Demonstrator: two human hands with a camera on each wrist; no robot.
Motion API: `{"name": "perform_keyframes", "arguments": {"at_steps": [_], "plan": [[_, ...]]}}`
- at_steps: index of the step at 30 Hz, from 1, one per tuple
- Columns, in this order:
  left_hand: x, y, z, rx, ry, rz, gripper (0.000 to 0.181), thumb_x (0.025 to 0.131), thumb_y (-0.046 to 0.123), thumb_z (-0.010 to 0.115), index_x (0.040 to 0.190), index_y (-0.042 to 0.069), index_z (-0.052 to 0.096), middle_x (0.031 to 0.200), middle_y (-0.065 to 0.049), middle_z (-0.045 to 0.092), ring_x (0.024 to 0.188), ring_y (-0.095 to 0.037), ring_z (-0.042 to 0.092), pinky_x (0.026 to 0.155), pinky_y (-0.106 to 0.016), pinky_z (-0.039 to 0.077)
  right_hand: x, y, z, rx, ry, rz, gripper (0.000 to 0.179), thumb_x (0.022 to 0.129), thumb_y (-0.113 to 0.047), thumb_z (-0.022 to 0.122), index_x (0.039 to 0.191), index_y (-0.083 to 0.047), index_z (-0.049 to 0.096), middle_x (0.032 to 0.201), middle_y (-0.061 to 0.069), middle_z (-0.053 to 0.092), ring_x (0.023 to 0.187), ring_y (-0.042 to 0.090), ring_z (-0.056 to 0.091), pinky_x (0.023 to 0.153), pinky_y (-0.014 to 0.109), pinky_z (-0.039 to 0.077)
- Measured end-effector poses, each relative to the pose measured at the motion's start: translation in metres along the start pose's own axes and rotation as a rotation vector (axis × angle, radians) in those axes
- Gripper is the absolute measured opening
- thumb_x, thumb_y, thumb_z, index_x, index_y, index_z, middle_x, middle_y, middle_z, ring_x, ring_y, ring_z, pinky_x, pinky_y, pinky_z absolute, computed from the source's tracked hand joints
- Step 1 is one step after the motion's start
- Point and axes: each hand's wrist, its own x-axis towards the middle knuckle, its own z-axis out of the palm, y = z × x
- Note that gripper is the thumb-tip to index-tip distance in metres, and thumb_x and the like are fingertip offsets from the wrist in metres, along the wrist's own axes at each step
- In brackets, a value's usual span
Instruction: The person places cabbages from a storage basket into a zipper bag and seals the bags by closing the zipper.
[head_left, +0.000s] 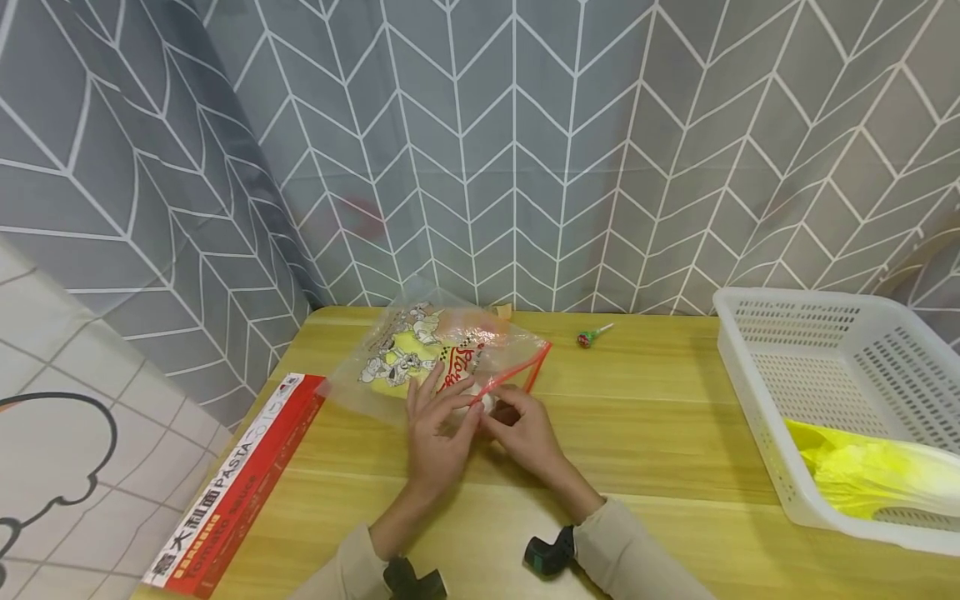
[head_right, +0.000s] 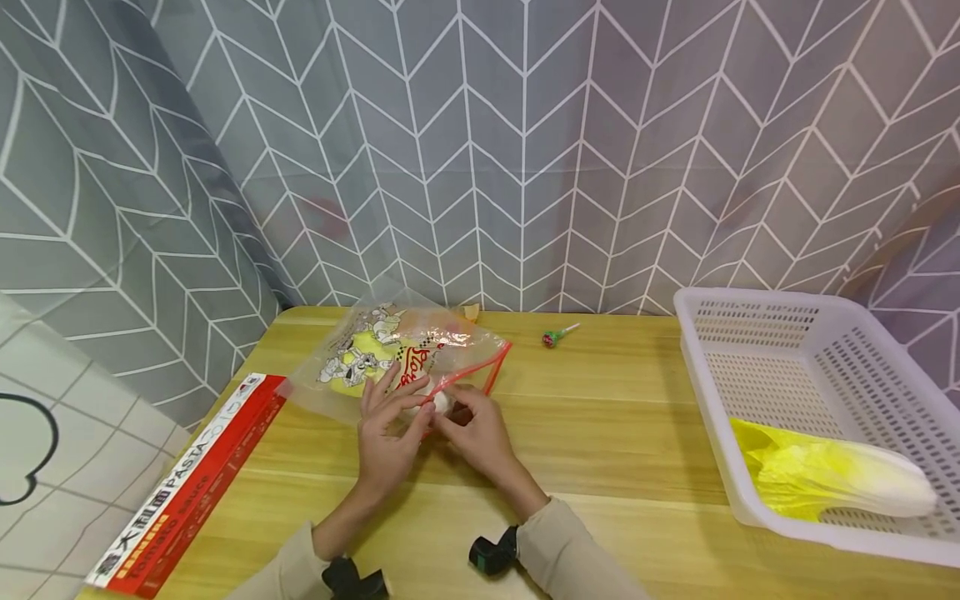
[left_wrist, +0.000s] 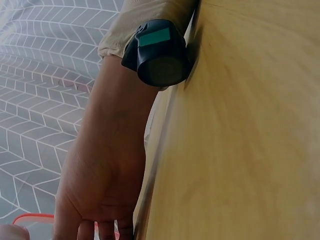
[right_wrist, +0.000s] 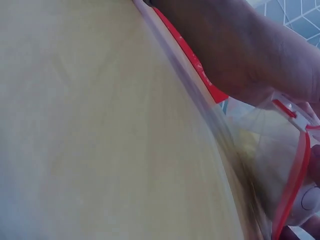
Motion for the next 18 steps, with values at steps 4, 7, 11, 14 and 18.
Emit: {"name": "perform_keyframes", "arguments": {"at_steps": [4, 7, 11, 14, 18], "plan": [[0.000, 0.000, -0.001, -0.009, -0.004, -0.010, 0.003, 0.090, 0.016, 0.077, 0.092, 0.013, 0.078, 0.121, -0.002, 0.076, 0.147, -0.032, 0.046, 0.125, -0.064, 0.007, 0.000, -0.002, 0.005, -0.004, 0.061, 0.025, 0.025, 0.088, -0.004, 0.078, 0.113, -0.004, 0.074, 0.098, 0.015, 0.072, 0.077, 0.014, 0.067, 0.066, 0.021, 0.058], [0.000, 0.000, 0.000, -0.024, -0.007, -0.024, 0.003, 0.090, 0.014, 0.077, 0.093, 0.013, 0.078, 0.121, -0.002, 0.076, 0.147, -0.032, 0.045, 0.126, -0.063, 0.007, -0.002, -0.003, 0.004, 0.003, 0.071, 0.025, 0.027, 0.087, -0.003, 0.078, 0.114, -0.004, 0.074, 0.098, 0.017, 0.073, 0.077, 0.015, 0.068, 0.066, 0.022, 0.058], [0.000, 0.000, 0.001, -0.043, -0.008, -0.043, 0.005, 0.091, 0.013, 0.076, 0.095, 0.014, 0.077, 0.121, -0.003, 0.076, 0.146, -0.033, 0.046, 0.127, -0.062, 0.006, -0.006, -0.003, -0.006, -0.021, 0.003, 0.030, 0.035, 0.088, -0.007, 0.078, 0.123, -0.007, 0.071, 0.103, 0.015, 0.075, 0.081, 0.015, 0.069, 0.070, 0.023, 0.058], [0.000, -0.001, 0.001, -0.044, -0.008, -0.046, 0.005, 0.092, 0.014, 0.076, 0.096, 0.014, 0.078, 0.121, -0.003, 0.076, 0.146, -0.033, 0.046, 0.127, -0.061, 0.006, -0.010, -0.005, -0.020, -0.049, -0.041, 0.062, 0.042, 0.088, -0.013, 0.079, 0.129, -0.011, 0.069, 0.112, 0.013, 0.076, 0.088, 0.019, 0.072, 0.077, 0.024, 0.059], [0.001, -0.002, 0.000, -0.028, 0.004, -0.025, 0.004, 0.091, 0.012, 0.076, 0.095, 0.013, 0.077, 0.120, -0.004, 0.077, 0.145, -0.035, 0.047, 0.125, -0.064, 0.007, -0.016, -0.008, -0.040, -0.059, -0.082, 0.088, 0.046, 0.090, -0.015, 0.078, 0.134, -0.011, 0.067, 0.124, 0.014, 0.073, 0.099, 0.024, 0.073, 0.086, 0.025, 0.059]]}}
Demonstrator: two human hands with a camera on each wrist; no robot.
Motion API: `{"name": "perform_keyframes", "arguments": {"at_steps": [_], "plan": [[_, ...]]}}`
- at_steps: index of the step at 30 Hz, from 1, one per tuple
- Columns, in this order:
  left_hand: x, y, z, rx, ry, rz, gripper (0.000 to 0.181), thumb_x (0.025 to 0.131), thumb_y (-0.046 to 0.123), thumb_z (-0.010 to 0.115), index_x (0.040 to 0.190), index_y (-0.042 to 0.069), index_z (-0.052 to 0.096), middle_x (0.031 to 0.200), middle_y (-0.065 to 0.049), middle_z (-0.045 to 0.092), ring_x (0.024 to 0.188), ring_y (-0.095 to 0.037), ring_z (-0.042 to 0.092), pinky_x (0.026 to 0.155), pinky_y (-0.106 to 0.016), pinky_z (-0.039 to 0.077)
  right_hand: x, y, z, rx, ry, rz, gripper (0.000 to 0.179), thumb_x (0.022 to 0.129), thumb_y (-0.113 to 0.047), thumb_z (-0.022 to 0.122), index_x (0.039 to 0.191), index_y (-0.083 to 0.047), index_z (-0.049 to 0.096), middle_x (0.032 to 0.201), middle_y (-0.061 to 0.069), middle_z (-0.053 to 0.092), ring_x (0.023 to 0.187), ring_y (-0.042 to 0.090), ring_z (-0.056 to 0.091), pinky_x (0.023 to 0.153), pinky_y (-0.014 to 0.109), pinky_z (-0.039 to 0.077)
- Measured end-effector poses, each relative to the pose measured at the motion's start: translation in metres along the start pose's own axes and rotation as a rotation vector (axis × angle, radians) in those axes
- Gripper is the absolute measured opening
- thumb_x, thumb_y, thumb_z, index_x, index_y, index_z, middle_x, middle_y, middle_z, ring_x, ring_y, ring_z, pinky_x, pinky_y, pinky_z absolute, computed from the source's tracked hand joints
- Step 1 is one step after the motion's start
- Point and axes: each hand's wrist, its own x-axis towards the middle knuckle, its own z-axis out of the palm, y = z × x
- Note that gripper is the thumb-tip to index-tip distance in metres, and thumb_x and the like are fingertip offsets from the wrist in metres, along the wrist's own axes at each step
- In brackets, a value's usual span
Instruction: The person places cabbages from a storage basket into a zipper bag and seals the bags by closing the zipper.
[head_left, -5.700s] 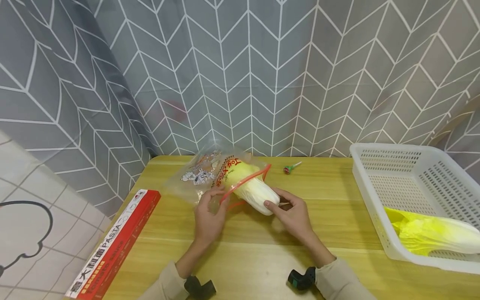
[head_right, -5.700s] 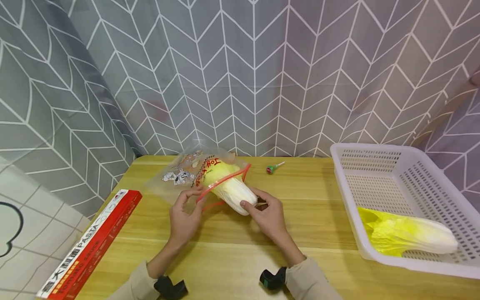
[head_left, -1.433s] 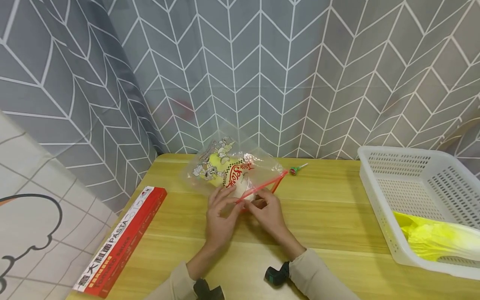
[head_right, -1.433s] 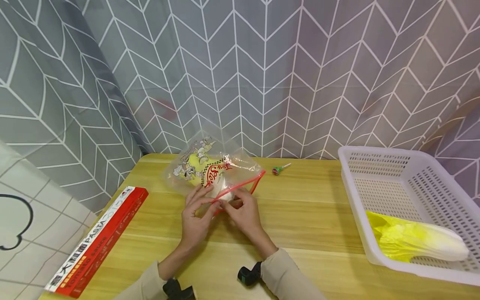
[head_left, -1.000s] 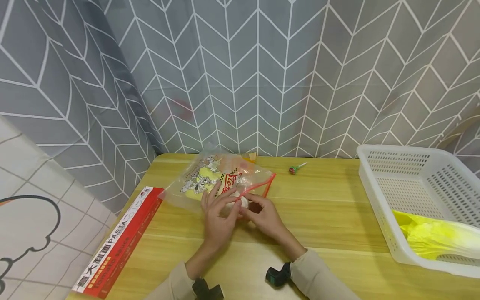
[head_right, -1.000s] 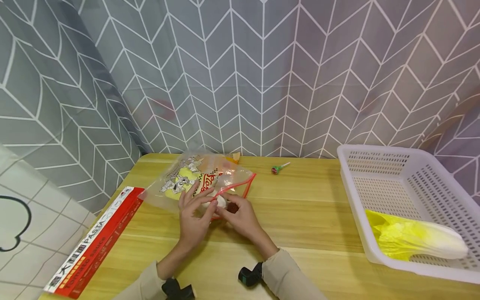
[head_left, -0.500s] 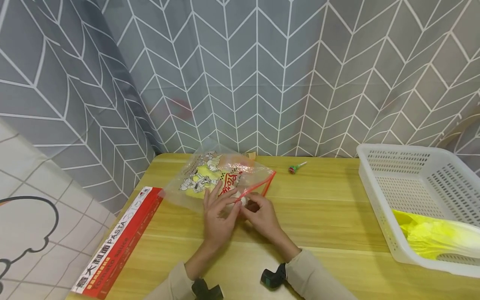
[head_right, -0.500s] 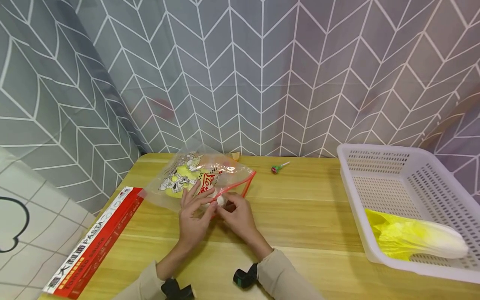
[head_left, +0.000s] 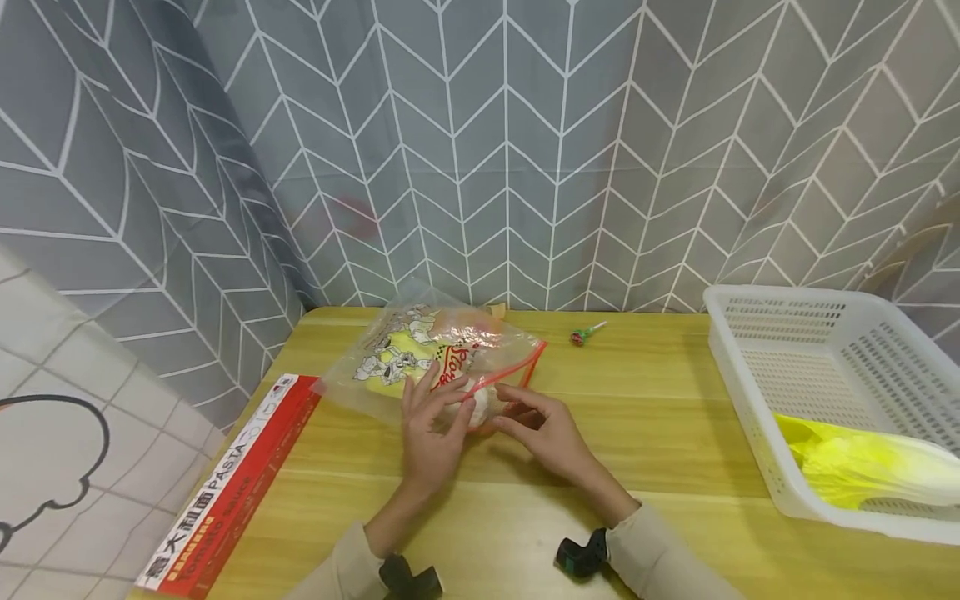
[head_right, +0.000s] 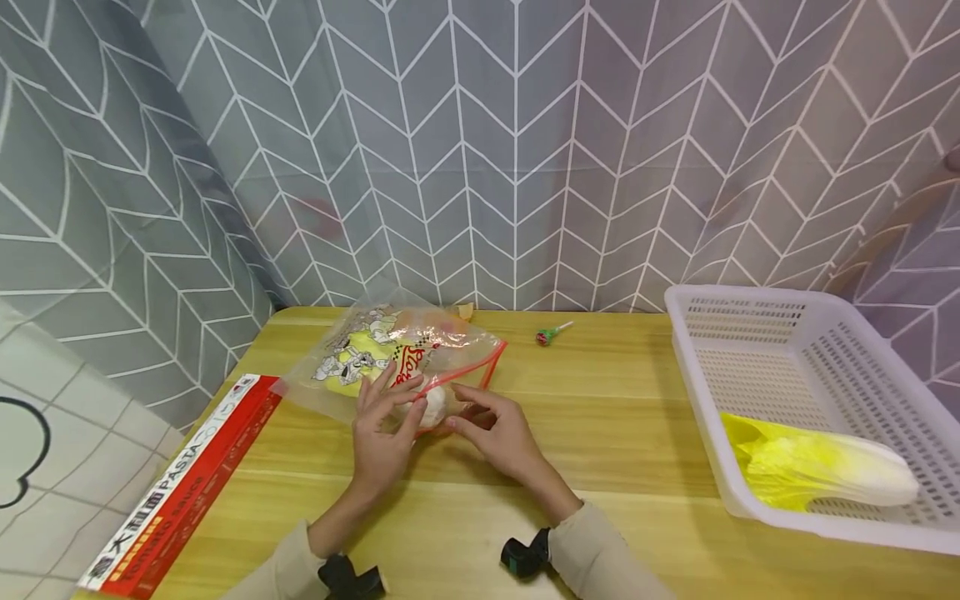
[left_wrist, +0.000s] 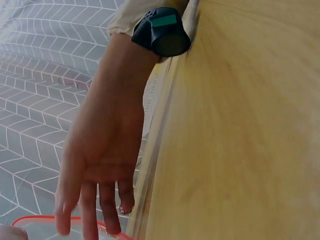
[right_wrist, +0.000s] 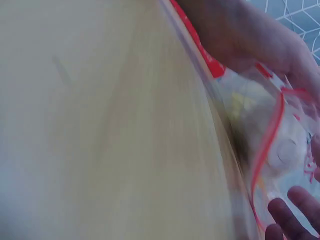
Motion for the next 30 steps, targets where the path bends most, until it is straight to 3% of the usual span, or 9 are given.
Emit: {"name": "perform_keyframes", "arguments": {"at_steps": [7, 13, 21, 30], "plan": [[0.002, 0.000, -0.002, 0.000, 0.017, 0.008, 0.005, 0.088, 0.009, 0.078, 0.092, 0.012, 0.076, 0.119, -0.007, 0.077, 0.144, -0.036, 0.048, 0.126, -0.064, 0.006, -0.013, -0.009, -0.041, -0.056, -0.047, 0.016, 0.044, 0.094, -0.020, 0.073, 0.136, -0.010, 0.065, 0.126, 0.016, 0.072, 0.099, 0.014, 0.071, 0.084, 0.027, 0.056], [0.002, 0.000, -0.002, 0.015, 0.020, 0.016, 0.005, 0.088, 0.010, 0.078, 0.092, 0.012, 0.076, 0.118, -0.007, 0.077, 0.143, -0.036, 0.049, 0.126, -0.063, 0.008, -0.028, -0.024, -0.085, -0.154, -0.036, -0.013, 0.039, 0.097, -0.017, 0.070, 0.136, -0.016, 0.066, 0.122, 0.017, 0.074, 0.099, 0.007, 0.069, 0.081, 0.026, 0.056], [0.002, 0.000, -0.001, 0.020, 0.034, 0.031, 0.004, 0.088, 0.009, 0.078, 0.091, 0.008, 0.076, 0.116, -0.008, 0.077, 0.142, -0.037, 0.050, 0.126, -0.064, 0.005, -0.043, -0.052, -0.138, -0.328, -0.027, -0.093, 0.033, 0.097, -0.012, 0.069, 0.129, -0.015, 0.070, 0.112, 0.003, 0.078, 0.092, 0.003, 0.068, 0.074, 0.024, 0.056], [0.000, 0.001, -0.002, 0.016, 0.036, 0.043, 0.008, 0.086, 0.006, 0.079, 0.090, 0.011, 0.076, 0.115, -0.009, 0.078, 0.142, -0.040, 0.050, 0.126, -0.064, 0.006, -0.053, -0.076, -0.190, -0.532, -0.036, -0.110, 0.030, 0.095, -0.012, 0.071, 0.124, -0.017, 0.073, 0.109, -0.006, 0.077, 0.090, -0.001, 0.066, 0.073, 0.021, 0.055]]}}
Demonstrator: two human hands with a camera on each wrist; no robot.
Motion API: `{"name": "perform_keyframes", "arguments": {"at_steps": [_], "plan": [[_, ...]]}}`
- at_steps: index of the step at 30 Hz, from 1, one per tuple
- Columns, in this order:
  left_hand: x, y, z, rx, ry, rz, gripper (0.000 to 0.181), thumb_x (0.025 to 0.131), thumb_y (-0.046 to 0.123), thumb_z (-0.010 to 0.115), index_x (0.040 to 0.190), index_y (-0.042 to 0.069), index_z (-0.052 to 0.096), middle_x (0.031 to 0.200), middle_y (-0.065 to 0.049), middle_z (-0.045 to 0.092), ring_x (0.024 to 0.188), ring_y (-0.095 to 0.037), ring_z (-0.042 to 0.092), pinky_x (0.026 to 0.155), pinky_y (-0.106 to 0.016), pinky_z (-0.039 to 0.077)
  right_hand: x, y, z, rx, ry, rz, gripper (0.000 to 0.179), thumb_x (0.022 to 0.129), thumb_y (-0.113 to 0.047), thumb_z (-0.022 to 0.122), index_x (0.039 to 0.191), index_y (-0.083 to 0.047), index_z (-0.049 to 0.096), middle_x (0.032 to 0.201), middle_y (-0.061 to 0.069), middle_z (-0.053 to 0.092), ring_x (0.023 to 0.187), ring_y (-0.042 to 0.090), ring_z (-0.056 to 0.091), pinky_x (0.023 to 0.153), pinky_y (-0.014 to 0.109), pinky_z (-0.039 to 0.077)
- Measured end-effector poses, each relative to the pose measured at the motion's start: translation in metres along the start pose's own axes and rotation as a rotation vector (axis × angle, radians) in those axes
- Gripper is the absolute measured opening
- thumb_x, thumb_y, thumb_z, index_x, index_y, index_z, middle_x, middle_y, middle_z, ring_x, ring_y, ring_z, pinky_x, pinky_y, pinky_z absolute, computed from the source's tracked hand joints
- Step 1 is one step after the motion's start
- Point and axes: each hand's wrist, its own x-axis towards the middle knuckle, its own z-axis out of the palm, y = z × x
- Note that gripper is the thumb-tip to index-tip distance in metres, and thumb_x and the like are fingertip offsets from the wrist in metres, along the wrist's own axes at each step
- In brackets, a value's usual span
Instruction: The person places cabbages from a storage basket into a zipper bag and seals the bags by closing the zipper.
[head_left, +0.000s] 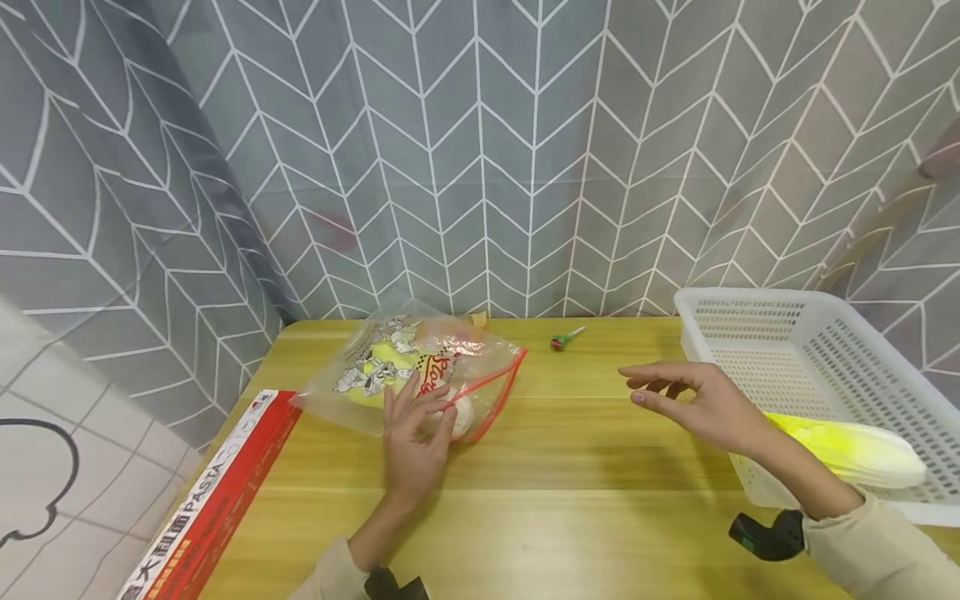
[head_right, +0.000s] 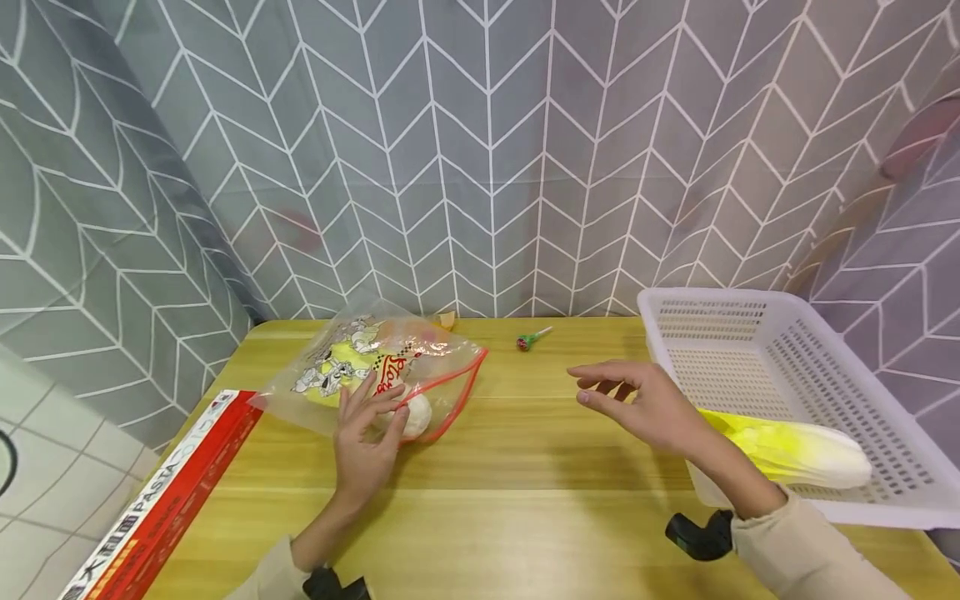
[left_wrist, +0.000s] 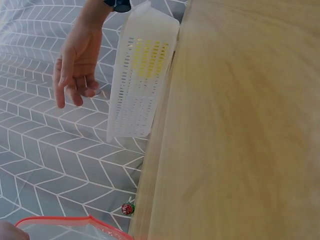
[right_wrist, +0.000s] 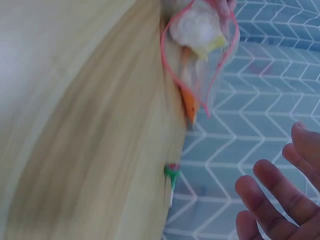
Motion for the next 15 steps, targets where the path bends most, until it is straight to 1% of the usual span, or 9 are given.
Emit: {"name": "perform_keyframes", "arguments": {"at_steps": [2, 7, 12, 15], "plan": [[0.000, 0.001, 0.000, -0.005, -0.003, -0.001, 0.008, 0.086, 0.006, 0.079, 0.091, 0.012, 0.076, 0.115, -0.009, 0.078, 0.142, -0.040, 0.049, 0.126, -0.064, 0.006, -0.003, 0.004, -0.013, -0.029, 0.001, -0.001, 0.030, 0.095, -0.011, 0.071, 0.124, -0.016, 0.073, 0.109, -0.005, 0.078, 0.090, -0.002, 0.066, 0.073, 0.020, 0.054], [0.000, 0.002, 0.002, -0.016, 0.000, -0.008, 0.010, 0.086, 0.006, 0.079, 0.092, 0.013, 0.077, 0.115, -0.008, 0.078, 0.142, -0.040, 0.049, 0.126, -0.065, 0.008, -0.011, 0.016, -0.043, -0.096, 0.006, 0.037, 0.031, 0.095, -0.011, 0.071, 0.125, -0.017, 0.073, 0.108, -0.014, 0.076, 0.091, -0.006, 0.066, 0.072, 0.018, 0.053], [0.001, 0.001, 0.000, -0.011, -0.006, -0.009, 0.008, 0.087, 0.006, 0.079, 0.092, 0.013, 0.077, 0.115, -0.008, 0.078, 0.142, -0.039, 0.049, 0.126, -0.065, 0.008, -0.022, 0.043, -0.070, -0.148, 0.020, 0.104, 0.030, 0.092, -0.010, 0.074, 0.122, -0.014, 0.074, 0.102, -0.018, 0.076, 0.088, -0.008, 0.064, 0.070, 0.015, 0.051], [0.000, 0.001, -0.001, -0.010, 0.000, -0.011, 0.008, 0.087, 0.006, 0.078, 0.092, 0.012, 0.077, 0.115, -0.008, 0.078, 0.141, -0.040, 0.050, 0.125, -0.066, 0.008, -0.031, 0.061, -0.086, -0.149, -0.001, 0.135, 0.031, 0.093, -0.008, 0.072, 0.123, -0.010, 0.073, 0.104, -0.023, 0.074, 0.088, -0.008, 0.063, 0.070, 0.015, 0.050]]}}
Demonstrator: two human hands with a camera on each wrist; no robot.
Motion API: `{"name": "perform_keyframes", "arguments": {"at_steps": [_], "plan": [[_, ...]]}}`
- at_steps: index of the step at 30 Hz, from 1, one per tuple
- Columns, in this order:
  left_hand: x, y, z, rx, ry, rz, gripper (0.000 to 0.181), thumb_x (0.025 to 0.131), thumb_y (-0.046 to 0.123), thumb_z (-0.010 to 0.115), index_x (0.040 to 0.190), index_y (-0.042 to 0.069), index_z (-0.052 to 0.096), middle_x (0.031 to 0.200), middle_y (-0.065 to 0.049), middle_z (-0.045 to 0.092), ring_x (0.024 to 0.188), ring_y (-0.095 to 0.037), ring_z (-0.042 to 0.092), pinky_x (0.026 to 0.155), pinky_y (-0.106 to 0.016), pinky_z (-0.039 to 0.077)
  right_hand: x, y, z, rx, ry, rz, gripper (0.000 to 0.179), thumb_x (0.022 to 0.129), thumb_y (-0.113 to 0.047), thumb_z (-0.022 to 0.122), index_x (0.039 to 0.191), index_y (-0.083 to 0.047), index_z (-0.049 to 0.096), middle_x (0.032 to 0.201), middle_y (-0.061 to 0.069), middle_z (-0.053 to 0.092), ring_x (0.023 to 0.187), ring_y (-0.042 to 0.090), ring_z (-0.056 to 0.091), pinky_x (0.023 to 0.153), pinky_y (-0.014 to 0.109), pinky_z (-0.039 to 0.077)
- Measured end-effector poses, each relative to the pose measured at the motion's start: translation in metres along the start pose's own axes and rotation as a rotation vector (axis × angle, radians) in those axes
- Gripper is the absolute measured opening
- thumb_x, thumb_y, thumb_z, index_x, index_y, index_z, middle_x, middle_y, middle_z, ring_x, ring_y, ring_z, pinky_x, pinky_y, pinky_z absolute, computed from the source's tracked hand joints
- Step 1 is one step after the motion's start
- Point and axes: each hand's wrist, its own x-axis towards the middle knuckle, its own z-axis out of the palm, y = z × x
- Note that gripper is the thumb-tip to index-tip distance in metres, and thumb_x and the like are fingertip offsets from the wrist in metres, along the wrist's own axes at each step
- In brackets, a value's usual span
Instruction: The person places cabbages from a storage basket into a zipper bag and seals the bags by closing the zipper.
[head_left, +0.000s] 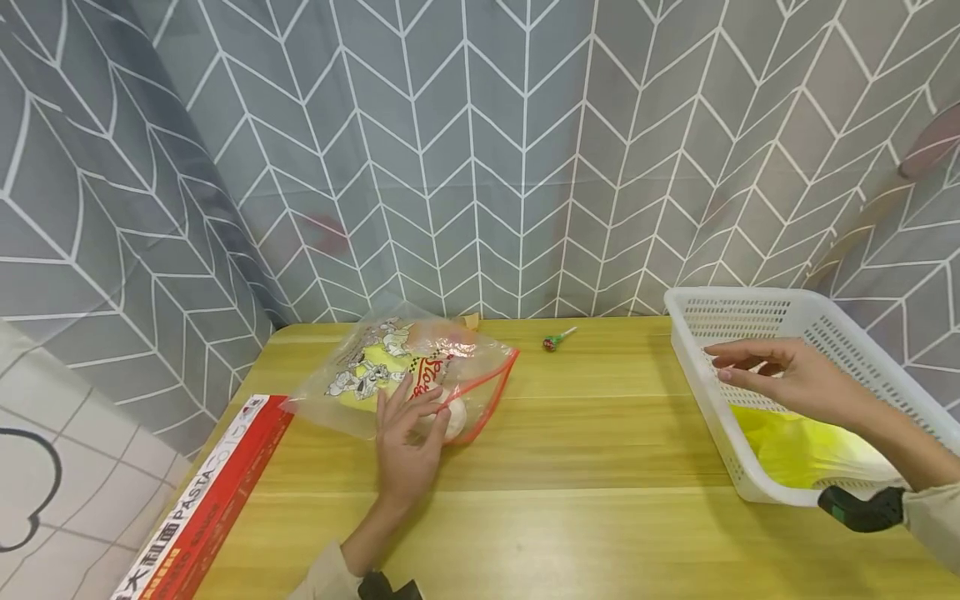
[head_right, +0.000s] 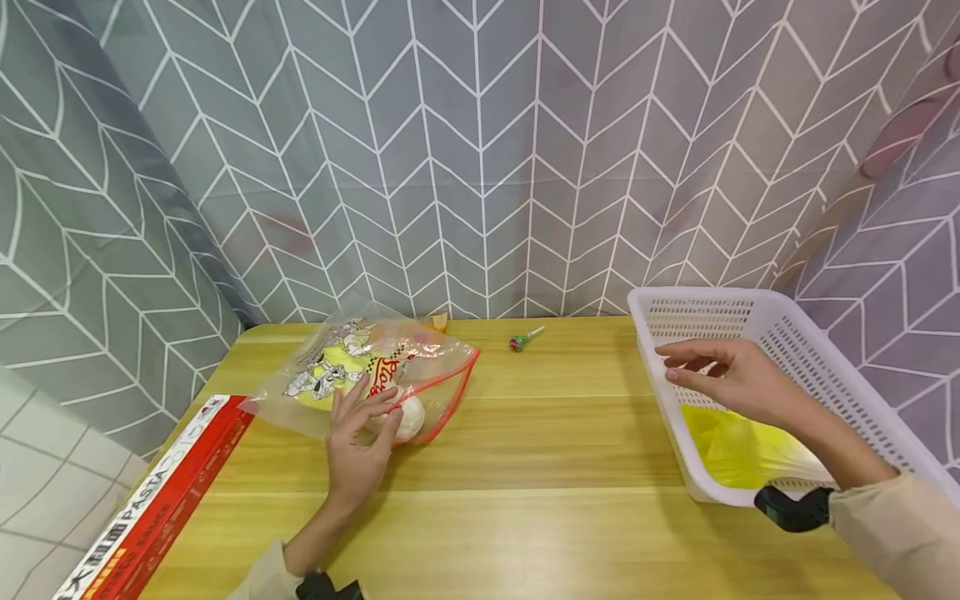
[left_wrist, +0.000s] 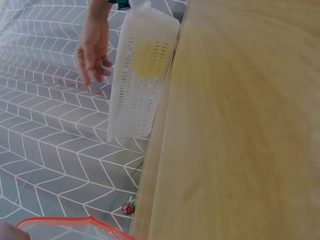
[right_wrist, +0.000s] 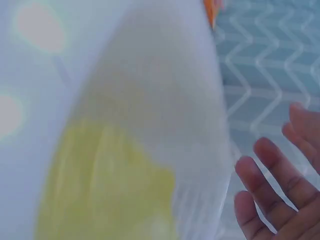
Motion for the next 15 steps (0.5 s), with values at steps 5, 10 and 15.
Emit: {"name": "perform_keyframes", "arguments": {"at_steps": [5, 10, 15], "plan": [[-0.001, 0.000, 0.001, -0.005, 0.009, -0.009, 0.008, 0.087, 0.005, 0.078, 0.091, 0.012, 0.077, 0.113, -0.009, 0.078, 0.141, -0.041, 0.051, 0.125, -0.066, 0.008, -0.016, 0.027, -0.017, -0.033, -0.057, 0.065, 0.032, 0.095, -0.012, 0.071, 0.127, -0.009, 0.070, 0.111, -0.035, 0.065, 0.090, -0.010, 0.062, 0.070, 0.017, 0.051], [0.000, 0.000, -0.001, -0.009, 0.010, -0.016, 0.007, 0.087, 0.005, 0.078, 0.091, 0.012, 0.077, 0.113, -0.009, 0.078, 0.141, -0.040, 0.050, 0.126, -0.065, 0.008, -0.027, 0.048, -0.031, -0.078, -0.151, 0.139, 0.033, 0.096, -0.016, 0.071, 0.128, -0.006, 0.069, 0.111, -0.040, 0.059, 0.090, -0.011, 0.061, 0.068, 0.020, 0.053], [0.000, 0.001, 0.001, -0.027, 0.004, -0.021, 0.008, 0.087, 0.005, 0.078, 0.091, 0.012, 0.077, 0.113, -0.009, 0.078, 0.141, -0.040, 0.051, 0.125, -0.066, 0.007, -0.038, 0.066, -0.040, -0.106, -0.247, 0.170, 0.039, 0.093, -0.016, 0.073, 0.129, -0.002, 0.066, 0.113, -0.037, 0.059, 0.091, -0.015, 0.059, 0.069, 0.019, 0.055]]}}
